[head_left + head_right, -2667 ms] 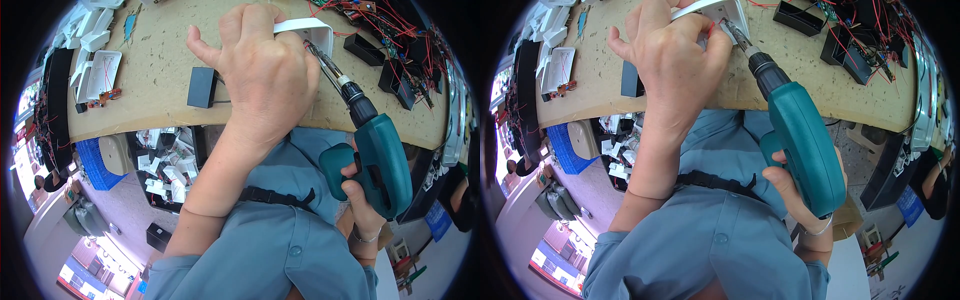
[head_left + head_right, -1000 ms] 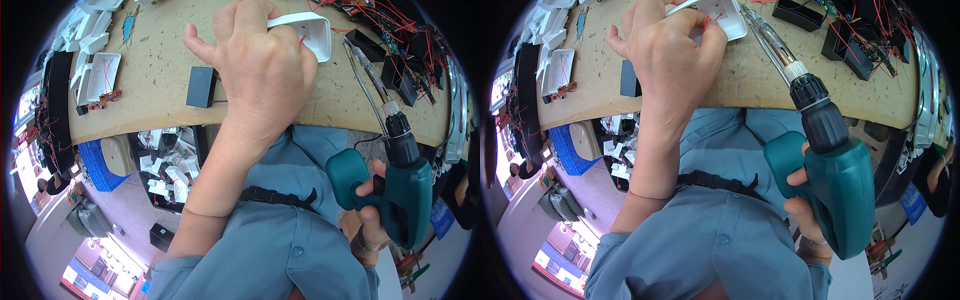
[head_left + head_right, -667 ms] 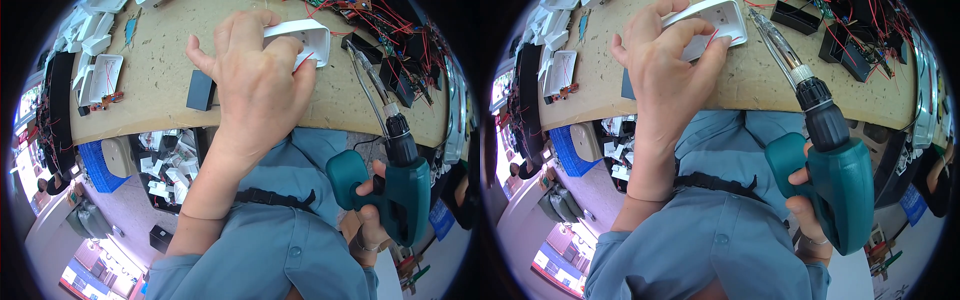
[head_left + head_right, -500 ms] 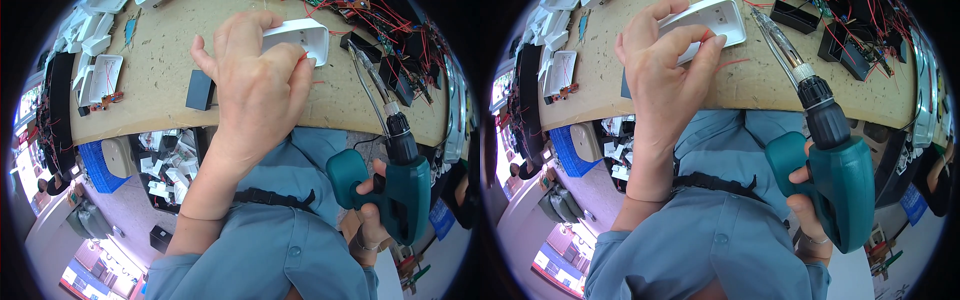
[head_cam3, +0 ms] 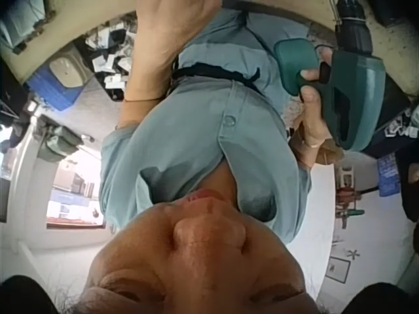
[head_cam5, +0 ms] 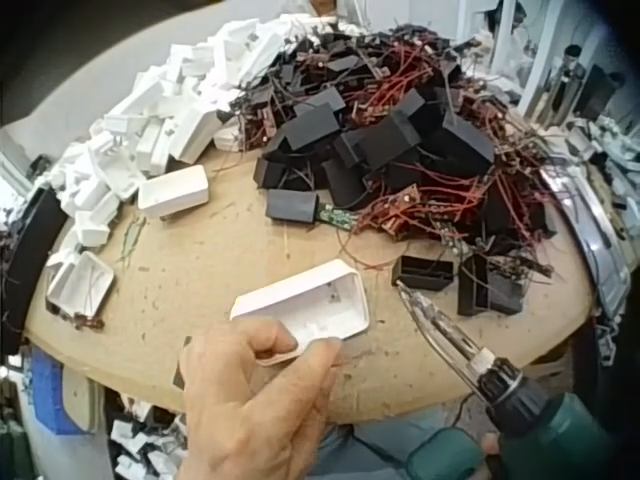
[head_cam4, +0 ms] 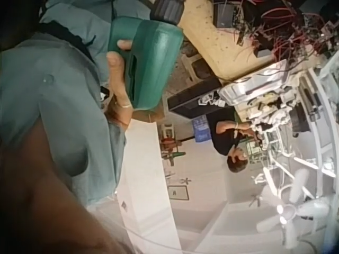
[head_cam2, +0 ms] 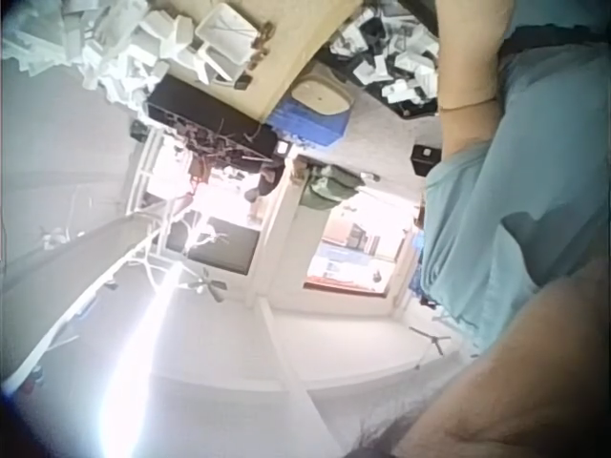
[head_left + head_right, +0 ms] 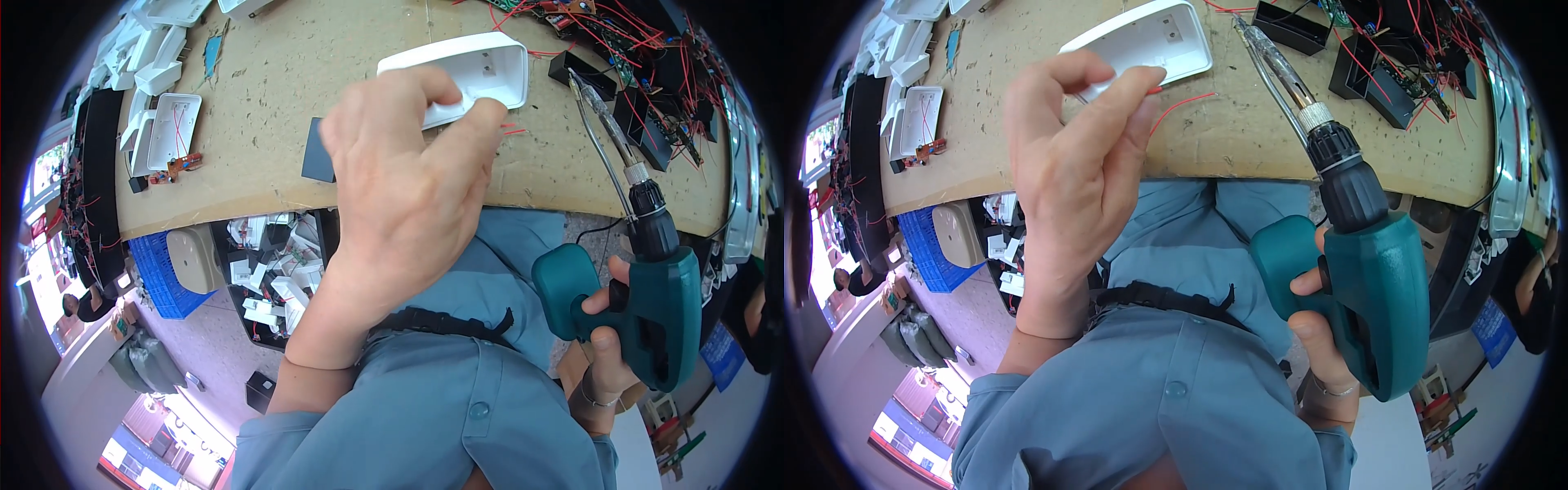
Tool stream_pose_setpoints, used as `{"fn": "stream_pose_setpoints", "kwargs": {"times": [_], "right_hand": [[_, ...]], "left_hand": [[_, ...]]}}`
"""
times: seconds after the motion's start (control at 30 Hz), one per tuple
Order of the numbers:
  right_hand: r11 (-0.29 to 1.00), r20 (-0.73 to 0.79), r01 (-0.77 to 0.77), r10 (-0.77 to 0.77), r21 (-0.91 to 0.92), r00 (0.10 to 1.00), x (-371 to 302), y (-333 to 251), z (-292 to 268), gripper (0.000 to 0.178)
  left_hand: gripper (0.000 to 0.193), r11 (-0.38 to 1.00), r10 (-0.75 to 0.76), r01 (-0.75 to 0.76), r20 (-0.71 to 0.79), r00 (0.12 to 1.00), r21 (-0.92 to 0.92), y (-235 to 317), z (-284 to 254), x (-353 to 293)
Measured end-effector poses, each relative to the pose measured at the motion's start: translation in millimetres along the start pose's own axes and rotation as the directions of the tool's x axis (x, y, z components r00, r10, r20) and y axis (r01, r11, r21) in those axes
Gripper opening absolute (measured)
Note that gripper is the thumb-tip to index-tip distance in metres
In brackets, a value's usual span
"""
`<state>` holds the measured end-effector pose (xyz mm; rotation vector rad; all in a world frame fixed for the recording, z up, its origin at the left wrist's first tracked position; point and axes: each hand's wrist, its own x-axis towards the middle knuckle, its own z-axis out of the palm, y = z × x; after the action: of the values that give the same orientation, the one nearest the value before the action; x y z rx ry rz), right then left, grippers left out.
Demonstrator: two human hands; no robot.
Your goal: Assembling electronic devices by connecting wires into white plastic housings using a handheld soldering or joining tool.
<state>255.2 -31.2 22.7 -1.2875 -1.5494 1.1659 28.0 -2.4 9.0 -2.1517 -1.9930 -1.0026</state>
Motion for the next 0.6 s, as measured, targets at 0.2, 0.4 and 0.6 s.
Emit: {"fn": "stream_pose_setpoints", "kwargs": {"times": [0.2,0.4,0.6], "right_hand": [[0.999,0.007,-0.006,0.006,0.052,1.000,-1,1,1,0.059],[0.998,0.005,0.002,-0.003,0.065,1.000,-2,3,1,0.058],[0.998,0.018,-0.014,0.013,0.056,1.000,-5,2,1,0.059]], "left_hand": [[0.015,0.966,-0.103,0.091,-0.039,0.994,-0.243,-1,11,-10],[0.015,0.979,-0.020,-0.027,-0.225,0.974,-0.204,-13,26,-8],[0.013,0.997,0.024,-0.043,-0.268,0.963,-0.066,-15,26,-8]]}}
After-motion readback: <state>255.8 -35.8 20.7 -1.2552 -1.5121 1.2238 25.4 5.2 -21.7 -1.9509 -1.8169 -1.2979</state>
